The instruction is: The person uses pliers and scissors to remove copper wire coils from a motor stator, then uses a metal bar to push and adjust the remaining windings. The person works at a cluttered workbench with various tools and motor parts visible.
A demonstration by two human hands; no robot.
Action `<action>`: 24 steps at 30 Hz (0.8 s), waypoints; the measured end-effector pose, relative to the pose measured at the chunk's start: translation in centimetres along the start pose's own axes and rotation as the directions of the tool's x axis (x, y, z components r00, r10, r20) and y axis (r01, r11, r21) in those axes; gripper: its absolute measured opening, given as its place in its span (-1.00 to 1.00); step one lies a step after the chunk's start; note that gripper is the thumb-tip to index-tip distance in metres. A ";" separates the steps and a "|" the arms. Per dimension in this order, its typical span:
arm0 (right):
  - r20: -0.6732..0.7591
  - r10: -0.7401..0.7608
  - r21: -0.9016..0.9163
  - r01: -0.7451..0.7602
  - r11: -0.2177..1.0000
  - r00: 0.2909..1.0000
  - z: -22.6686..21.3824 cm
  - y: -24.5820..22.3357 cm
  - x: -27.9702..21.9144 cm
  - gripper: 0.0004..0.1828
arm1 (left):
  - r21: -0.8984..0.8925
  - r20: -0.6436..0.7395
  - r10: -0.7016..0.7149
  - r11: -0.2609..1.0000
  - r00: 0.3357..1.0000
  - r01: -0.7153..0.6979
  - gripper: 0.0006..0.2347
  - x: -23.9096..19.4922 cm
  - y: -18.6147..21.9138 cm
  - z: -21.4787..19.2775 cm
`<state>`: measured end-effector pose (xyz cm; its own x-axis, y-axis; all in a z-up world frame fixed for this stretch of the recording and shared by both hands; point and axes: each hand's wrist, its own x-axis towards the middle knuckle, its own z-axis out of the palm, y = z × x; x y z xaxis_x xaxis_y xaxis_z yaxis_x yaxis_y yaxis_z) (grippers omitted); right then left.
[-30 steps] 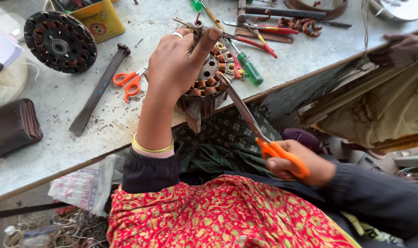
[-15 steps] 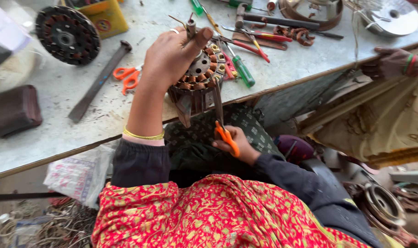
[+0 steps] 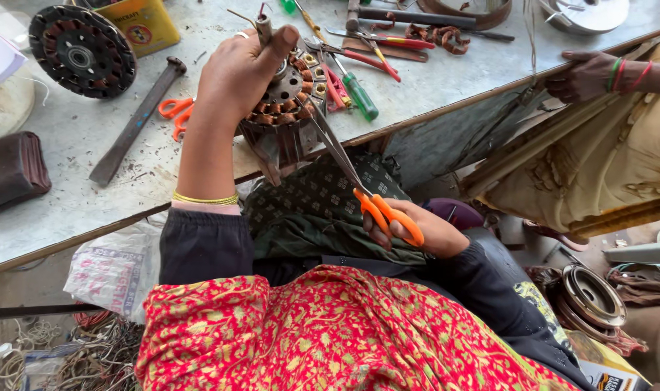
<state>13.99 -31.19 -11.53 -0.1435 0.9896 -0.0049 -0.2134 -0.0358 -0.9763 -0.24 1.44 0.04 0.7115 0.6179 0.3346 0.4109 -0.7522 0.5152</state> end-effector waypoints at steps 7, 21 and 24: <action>-0.071 0.078 0.249 -0.058 0.967 0.994 2.5 -1.8 -1.7 -0.11 | -0.007 0.044 -0.011 1.000 0.999 0.012 -0.03 0.3 0.4 -0.2; -0.208 0.352 -0.024 -0.364 0.931 0.913 0.9 -14.5 -2.1 -0.41 | -0.117 0.010 -0.045 0.992 0.999 0.046 0.08 1.5 -0.8 1.1; -0.183 0.419 -0.044 -0.433 0.900 0.890 0.5 -15.0 -2.0 -0.41 | -0.103 0.042 -0.125 0.986 0.991 0.128 0.07 1.2 -0.7 0.8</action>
<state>17.02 -32.66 3.23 -0.0406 0.8907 -0.4527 -0.0876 -0.4545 -0.8864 0.84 2.53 -0.56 0.6779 0.6967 0.2347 0.4376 -0.6389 0.6327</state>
